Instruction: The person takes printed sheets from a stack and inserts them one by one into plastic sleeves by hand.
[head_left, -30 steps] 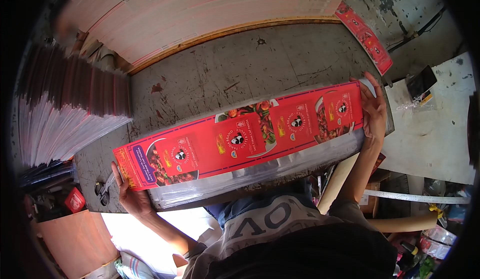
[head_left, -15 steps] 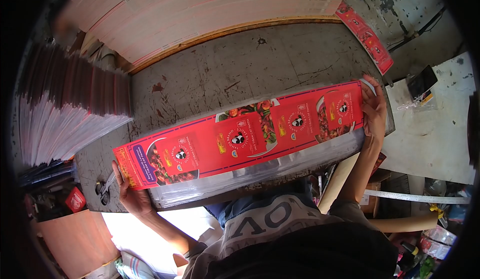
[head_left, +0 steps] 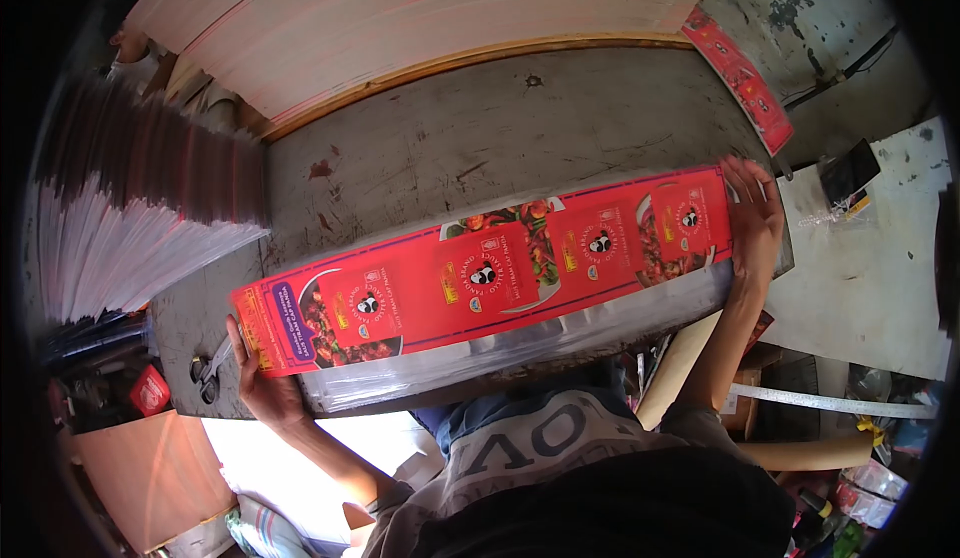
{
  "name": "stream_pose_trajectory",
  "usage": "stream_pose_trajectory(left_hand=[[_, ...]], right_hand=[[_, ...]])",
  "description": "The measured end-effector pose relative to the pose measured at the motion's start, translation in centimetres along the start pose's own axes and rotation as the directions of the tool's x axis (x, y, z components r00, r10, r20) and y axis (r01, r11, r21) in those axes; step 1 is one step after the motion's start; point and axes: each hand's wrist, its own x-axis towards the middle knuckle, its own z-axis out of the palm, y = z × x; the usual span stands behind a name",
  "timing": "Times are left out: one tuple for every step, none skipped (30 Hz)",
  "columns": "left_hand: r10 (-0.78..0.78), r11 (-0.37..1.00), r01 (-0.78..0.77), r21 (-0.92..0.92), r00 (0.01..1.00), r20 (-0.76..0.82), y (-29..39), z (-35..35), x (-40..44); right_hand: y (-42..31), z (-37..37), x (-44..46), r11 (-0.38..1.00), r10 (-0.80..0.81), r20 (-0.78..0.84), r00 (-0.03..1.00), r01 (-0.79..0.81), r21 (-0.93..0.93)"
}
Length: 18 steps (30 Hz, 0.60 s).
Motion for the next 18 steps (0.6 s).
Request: stream_pose_trajectory(left_hand=[[0.012, 1.000, -0.012, 0.004, 1.000, -0.009, 0.1, 0.1, -0.1], [-0.019, 1.000, 0.020, -0.010, 1.000, 0.007, 0.1, 0.1, -0.1], [-0.050, 0.998, 0.050, -0.024, 0.998, 0.023, 0.2, 0.1, -0.2], [-0.035, 0.999, 0.035, -0.019, 0.999, 0.013, 0.2, 0.3, -0.3], [-0.037, 0.999, 0.037, -0.029, 0.999, 0.000, 0.1, 0.5, -0.4], [-0.039, 0.999, 0.038, -0.038, 0.999, -0.012, 0.0, 0.8, -0.5], [-0.029, 0.999, 0.028, -0.037, 0.999, -0.022, -0.2, 1.8, -0.7], [-0.016, 0.999, 0.015, -0.031, 0.999, -0.028, -0.2, 2.3, -0.9], [-0.036, 0.999, 0.037, -0.039, 0.999, 0.031, 0.0, 2.7, -1.2], [-0.057, 0.997, 0.061, -0.046, 0.995, 0.087, 0.0, 3.2, -1.4], [-0.071, 0.997, 0.069, 0.022, 0.990, 0.121, -0.1, 3.9, -1.5], [-0.063, 0.998, 0.060, 0.024, 0.991, 0.114, -0.4, 4.0, -1.4], [-0.110, 0.994, 0.109, 0.011, 0.982, 0.152, -0.9, 4.0, -1.2], [-0.158, 0.987, 0.161, 0.000, 0.968, 0.193, -1.3, 3.8, -1.0], [-0.183, 0.983, 0.183, 0.016, 0.966, 0.181, -1.8, 2.8, -0.5], [-0.183, 0.983, 0.183, 0.016, 0.966, 0.182, -2.0, 3.1, -0.5], [-0.155, 0.988, 0.152, 0.031, 0.979, 0.134, -2.4, 3.8, -0.7], [-0.127, 0.991, 0.123, 0.049, 0.988, 0.085, -2.7, 4.2, -0.9]], right_hand=[[0.4, -0.2, 0.1, 1.000, 0.007, 0.012, 1.000, -0.007, 0.006], [1.0, -1.0, 0.2, 0.990, -0.095, -0.048, 0.994, 0.090, -0.109], [1.3, -1.3, 0.3, 0.958, -0.203, -0.095, 0.975, 0.178, -0.226], [1.4, -1.4, 0.4, 0.961, -0.195, -0.083, 0.977, 0.173, -0.216], [1.4, -1.6, 0.4, 0.936, -0.250, -0.158, 0.955, 0.197, -0.291], [1.2, -1.3, 0.3, 0.906, -0.308, -0.228, 0.924, 0.211, -0.367], [0.4, -0.9, 0.1, 0.870, -0.304, -0.246, 0.920, 0.164, -0.464], [-0.4, -0.5, 0.0, 0.823, -0.304, -0.263, 0.916, 0.114, -0.556], [-1.0, -0.1, -0.2, 0.737, -0.355, -0.200, 0.913, 0.142, -0.661], [-1.3, 0.5, -0.6, 0.740, -0.345, -0.192, 0.919, 0.141, -0.657], [-1.6, 1.1, -1.0, 0.632, -0.364, -0.146, 0.920, 0.130, -0.764], [-1.7, 1.6, -1.4, 0.509, -0.380, -0.097, 0.920, 0.120, -0.852], [-1.5, 1.6, -1.5, 0.391, -0.369, 0.053, 0.928, 0.207, -0.897], [-1.4, 2.2, -2.1, 0.394, -0.368, 0.056, 0.928, 0.210, -0.895], [-1.6, 3.8, -3.0, 0.343, -0.308, 0.170, 0.936, 0.276, -0.898], [-1.7, 4.6, -3.6, 0.294, -0.239, 0.279, 0.930, 0.343, -0.892], [-1.2, 4.5, -4.1, 0.245, -0.185, 0.320, 0.929, 0.359, -0.901], [-0.6, 4.4, -4.6, 0.196, -0.130, 0.360, 0.924, 0.380, -0.904]])
